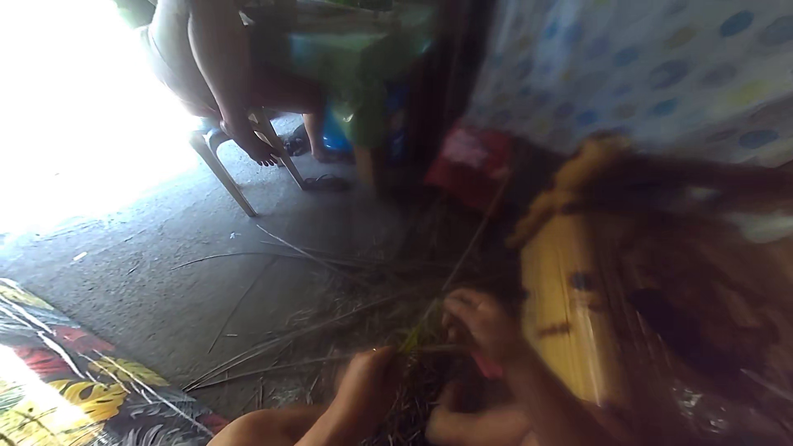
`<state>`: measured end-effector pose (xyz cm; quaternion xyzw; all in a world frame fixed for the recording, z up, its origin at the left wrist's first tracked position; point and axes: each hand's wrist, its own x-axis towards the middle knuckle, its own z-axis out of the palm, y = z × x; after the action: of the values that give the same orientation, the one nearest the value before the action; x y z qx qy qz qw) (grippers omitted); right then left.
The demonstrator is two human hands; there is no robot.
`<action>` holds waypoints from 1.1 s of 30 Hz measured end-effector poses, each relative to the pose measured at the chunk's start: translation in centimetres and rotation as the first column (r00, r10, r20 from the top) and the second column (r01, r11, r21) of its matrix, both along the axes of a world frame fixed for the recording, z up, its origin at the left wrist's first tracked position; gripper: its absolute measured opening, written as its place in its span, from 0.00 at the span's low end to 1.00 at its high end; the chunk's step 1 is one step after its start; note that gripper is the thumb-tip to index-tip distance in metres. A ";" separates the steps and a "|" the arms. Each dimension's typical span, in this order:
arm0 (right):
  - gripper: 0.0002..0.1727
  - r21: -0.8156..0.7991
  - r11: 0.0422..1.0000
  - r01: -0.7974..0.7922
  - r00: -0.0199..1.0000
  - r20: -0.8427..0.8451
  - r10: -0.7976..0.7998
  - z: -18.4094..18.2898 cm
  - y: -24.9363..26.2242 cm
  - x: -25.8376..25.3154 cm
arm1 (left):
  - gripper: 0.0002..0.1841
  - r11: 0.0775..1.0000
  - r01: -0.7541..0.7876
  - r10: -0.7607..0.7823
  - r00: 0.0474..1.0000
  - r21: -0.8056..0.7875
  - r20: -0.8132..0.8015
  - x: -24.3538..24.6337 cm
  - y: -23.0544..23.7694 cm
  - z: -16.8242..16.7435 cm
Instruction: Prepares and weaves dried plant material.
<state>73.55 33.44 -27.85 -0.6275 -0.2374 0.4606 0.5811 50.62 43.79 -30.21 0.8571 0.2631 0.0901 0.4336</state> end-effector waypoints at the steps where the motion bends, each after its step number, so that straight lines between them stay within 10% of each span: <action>1: 0.12 0.021 0.999 0.043 0.999 -0.002 -0.043 0.1 0.0 0.4 | 0.17 1.000 0.004 -0.004 1.000 0.002 0.005 0.0 0.0 0.0; 11: 0.14 0.109 0.976 0.189 0.982 -0.046 -0.185 -0.1 0.6 2.3 | 0.15 0.845 0.088 -0.084 0.996 -0.528 0.033 0.1 0.5 1.0; 19: 0.12 -0.052 0.905 -0.422 0.905 -0.081 0.417 -0.1 -0.8 -3.8 | 0.15 0.974 -0.006 0.003 1.000 -0.225 -0.015 0.1 0.3 -0.4; 30: 0.12 0.042 0.998 0.043 0.999 0.003 -0.043 0.3 -0.1 1.0 | 0.16 0.991 0.000 -0.002 1.000 -0.133 -0.011 0.0 0.1 -0.3; 33: 0.12 0.046 0.990 -0.131 0.991 0.004 0.131 0.8 -0.5 0.0 | 0.16 0.991 0.002 -0.005 1.000 -0.133 -0.024 0.2 0.2 0.0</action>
<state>73.60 32.98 -27.02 -0.5973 -0.2887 0.4919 0.5639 50.79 43.99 -30.21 0.8278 0.2722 0.0615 0.4866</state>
